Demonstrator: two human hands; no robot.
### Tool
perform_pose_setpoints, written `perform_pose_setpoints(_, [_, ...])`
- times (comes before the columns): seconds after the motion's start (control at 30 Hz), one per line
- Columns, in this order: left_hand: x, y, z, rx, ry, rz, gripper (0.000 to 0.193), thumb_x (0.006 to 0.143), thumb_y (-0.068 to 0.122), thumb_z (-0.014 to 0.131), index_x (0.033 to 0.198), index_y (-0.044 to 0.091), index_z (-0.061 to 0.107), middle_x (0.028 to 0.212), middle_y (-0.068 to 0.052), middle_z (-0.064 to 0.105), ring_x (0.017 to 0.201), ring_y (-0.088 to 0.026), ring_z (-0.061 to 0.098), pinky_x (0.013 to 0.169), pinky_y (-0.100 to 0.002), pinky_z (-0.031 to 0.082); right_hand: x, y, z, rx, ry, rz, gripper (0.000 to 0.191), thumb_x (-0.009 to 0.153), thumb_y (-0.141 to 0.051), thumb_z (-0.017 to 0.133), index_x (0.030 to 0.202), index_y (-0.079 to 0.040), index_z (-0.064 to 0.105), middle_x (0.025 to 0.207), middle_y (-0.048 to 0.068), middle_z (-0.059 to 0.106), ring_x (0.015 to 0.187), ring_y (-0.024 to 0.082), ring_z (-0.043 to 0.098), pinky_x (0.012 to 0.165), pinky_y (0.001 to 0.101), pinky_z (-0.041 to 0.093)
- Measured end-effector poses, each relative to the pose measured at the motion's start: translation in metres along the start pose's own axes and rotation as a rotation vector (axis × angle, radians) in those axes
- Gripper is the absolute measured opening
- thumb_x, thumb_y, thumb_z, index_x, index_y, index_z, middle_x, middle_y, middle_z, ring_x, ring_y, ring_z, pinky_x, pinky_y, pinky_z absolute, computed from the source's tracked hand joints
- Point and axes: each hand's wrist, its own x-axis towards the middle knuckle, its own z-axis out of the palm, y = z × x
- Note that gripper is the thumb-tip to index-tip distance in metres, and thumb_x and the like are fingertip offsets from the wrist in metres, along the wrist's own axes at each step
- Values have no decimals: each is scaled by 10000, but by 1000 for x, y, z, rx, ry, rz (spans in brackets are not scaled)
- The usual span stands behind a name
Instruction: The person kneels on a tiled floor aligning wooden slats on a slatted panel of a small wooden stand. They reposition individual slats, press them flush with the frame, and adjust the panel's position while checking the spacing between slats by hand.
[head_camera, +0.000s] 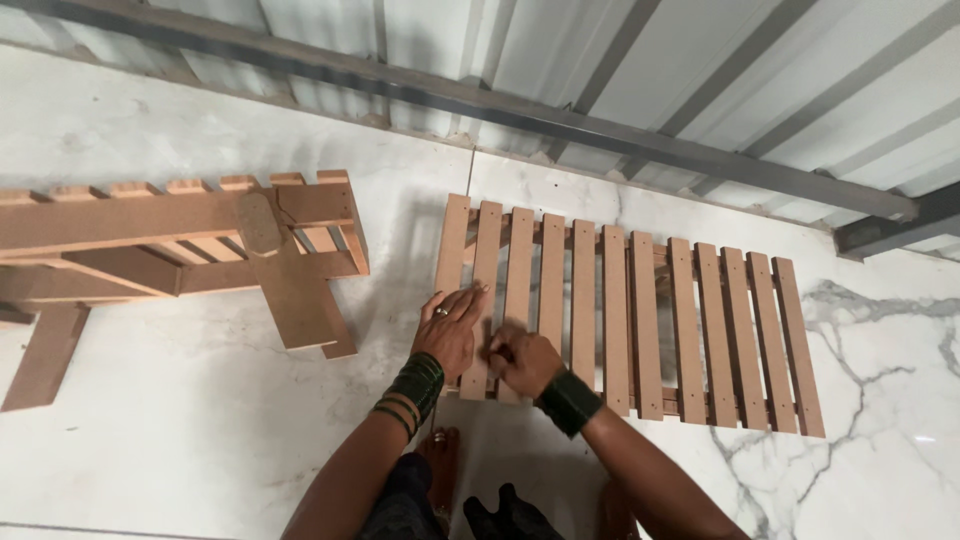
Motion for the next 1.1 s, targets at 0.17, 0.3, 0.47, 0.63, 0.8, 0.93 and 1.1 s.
perform_pose_setpoints(0.17, [0, 1, -2, -18, 4, 9, 784, 842, 47, 496, 1589, 115, 268, 1594, -78, 398, 1465, -213, 356, 1222, -468, 127, 77, 17, -23, -72, 99, 107, 229, 938, -316, 627, 1059, -129, 682, 876, 119, 767, 759, 268, 748, 740, 403, 616])
perform_pose_setpoints(0.3, [-1, 0, -2, -18, -16, -6, 772, 850, 51, 478, 1587, 97, 253, 1589, -91, 389, 1461, -224, 347, 1213, -471, 117, 143, 32, -40, -209, 282, 30, 254, 918, -294, 659, 1112, -129, 656, 908, 152, 766, 831, 371, 736, 777, 481, 595])
perform_pose_setpoints(0.47, [-4, 0, -2, -35, 37, 2, 767, 839, 59, 481, 1579, 117, 286, 1599, -86, 411, 1459, -224, 372, 1224, -462, 136, 146, 41, -37, -194, 349, 19, 285, 870, -260, 682, 1111, -114, 642, 883, 175, 756, 820, 409, 714, 757, 512, 574])
perform_pose_setpoints(0.63, [-2, 1, -2, -31, 5, -12, 750, 864, 62, 482, 1590, 113, 299, 1560, -82, 433, 1456, -223, 374, 1227, -471, 139, 83, 24, -18, -46, 193, 24, 224, 870, -256, 681, 1025, -99, 638, 895, 185, 748, 791, 366, 737, 739, 459, 598])
perform_pose_setpoints(0.8, [1, 1, -1, -46, 61, 17, 741, 837, 62, 499, 1558, 98, 332, 1577, -83, 432, 1452, -224, 383, 1211, -465, 162, -9, -1, 11, 67, 124, -143, 162, 858, -205, 680, 918, -65, 624, 881, 188, 717, 767, 355, 738, 676, 450, 596])
perform_pose_setpoints(0.93, [0, 2, -3, -28, 71, 12, 724, 854, 66, 498, 1560, 99, 339, 1575, -79, 438, 1457, -220, 384, 1221, -460, 163, -29, -8, 13, 51, 83, -64, 210, 863, -211, 674, 1013, -77, 616, 848, 173, 739, 776, 372, 736, 707, 455, 595])
perform_pose_setpoints(1.1, [0, 2, -4, -36, 54, 22, 748, 838, 53, 488, 1567, 105, 328, 1586, -73, 423, 1458, -200, 378, 1212, -459, 154, 35, 4, -11, 6, 121, 88, 224, 890, -242, 631, 1062, -101, 609, 852, 165, 749, 765, 350, 746, 721, 452, 607])
